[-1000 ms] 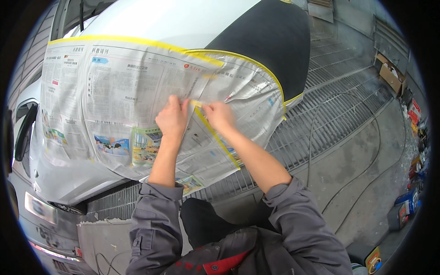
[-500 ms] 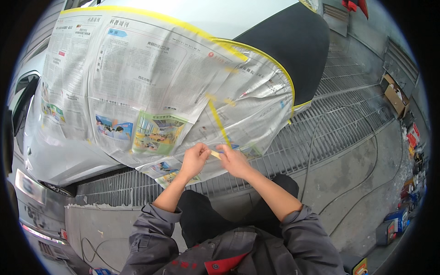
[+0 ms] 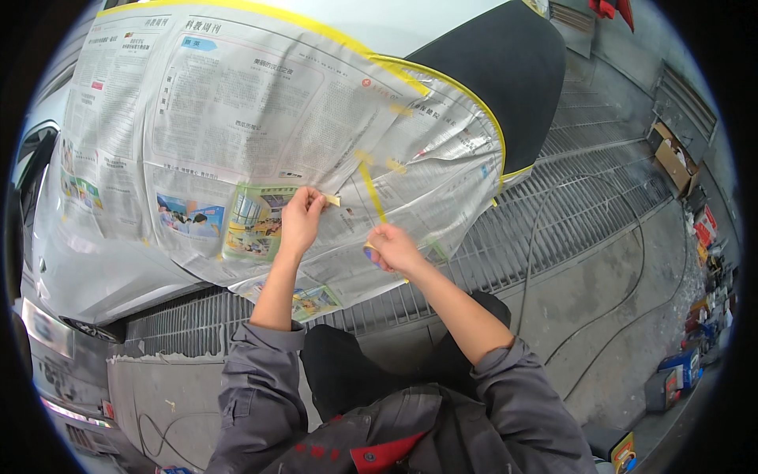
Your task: The person applies newspaper sheets to the front fender and wheel area of a white car using yellow masking tape. They smooth the paper, tear and apply tape strips, and adjust coverage around the wheel arch and side mirror.
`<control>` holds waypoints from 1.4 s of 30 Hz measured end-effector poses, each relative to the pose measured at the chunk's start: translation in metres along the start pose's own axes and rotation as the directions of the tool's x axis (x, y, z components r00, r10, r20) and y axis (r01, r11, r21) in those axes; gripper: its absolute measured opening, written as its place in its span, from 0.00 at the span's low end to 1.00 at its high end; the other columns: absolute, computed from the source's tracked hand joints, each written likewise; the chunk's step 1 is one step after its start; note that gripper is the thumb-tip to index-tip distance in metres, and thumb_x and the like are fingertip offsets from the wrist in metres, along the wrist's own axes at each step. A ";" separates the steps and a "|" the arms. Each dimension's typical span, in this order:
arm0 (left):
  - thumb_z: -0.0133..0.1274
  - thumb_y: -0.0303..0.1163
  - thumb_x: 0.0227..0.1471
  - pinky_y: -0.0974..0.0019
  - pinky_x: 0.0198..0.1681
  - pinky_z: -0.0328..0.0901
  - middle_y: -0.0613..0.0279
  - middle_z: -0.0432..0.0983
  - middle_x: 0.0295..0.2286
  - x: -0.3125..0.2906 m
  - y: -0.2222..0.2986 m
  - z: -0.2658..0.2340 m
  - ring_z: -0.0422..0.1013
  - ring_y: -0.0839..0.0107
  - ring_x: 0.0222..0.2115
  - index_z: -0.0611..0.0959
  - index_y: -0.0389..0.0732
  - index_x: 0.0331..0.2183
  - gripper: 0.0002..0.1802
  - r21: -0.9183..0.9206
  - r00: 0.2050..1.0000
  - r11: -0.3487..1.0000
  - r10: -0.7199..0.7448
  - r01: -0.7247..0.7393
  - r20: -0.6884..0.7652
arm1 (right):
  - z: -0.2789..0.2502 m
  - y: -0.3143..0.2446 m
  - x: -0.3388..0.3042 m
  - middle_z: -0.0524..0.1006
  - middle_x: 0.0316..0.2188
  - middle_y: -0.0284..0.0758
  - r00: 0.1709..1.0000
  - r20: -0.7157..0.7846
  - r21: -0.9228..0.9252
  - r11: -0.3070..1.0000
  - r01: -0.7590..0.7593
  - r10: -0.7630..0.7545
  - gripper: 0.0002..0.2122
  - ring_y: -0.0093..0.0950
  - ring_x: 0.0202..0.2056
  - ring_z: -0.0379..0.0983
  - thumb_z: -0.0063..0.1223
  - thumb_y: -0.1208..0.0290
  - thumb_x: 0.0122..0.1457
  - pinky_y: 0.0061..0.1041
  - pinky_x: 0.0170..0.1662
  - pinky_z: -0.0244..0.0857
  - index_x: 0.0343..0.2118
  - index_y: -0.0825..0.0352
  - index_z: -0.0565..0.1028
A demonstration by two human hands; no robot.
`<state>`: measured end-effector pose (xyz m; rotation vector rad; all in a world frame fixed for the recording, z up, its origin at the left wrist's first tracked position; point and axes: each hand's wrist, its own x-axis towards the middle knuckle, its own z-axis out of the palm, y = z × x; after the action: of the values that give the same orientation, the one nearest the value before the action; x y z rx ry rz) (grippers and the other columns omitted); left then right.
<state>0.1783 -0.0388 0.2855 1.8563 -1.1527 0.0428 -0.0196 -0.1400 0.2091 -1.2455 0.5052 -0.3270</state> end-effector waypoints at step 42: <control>0.58 0.25 0.56 0.59 0.42 0.69 0.51 0.77 0.32 -0.083 -0.046 -0.013 0.75 0.61 0.33 0.79 0.38 0.34 0.04 0.102 0.912 0.965 0.260 -0.240 -0.317 | 0.002 0.103 0.062 0.79 0.23 0.35 0.946 -0.266 -0.344 0.935 0.084 -0.183 0.10 0.22 0.19 0.72 0.47 0.69 0.66 0.26 0.22 0.64 0.32 0.67 0.76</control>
<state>0.1700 0.0340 0.2244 1.6628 -1.1526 0.5204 0.0302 -0.1391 0.0993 -1.5714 0.7546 -0.5690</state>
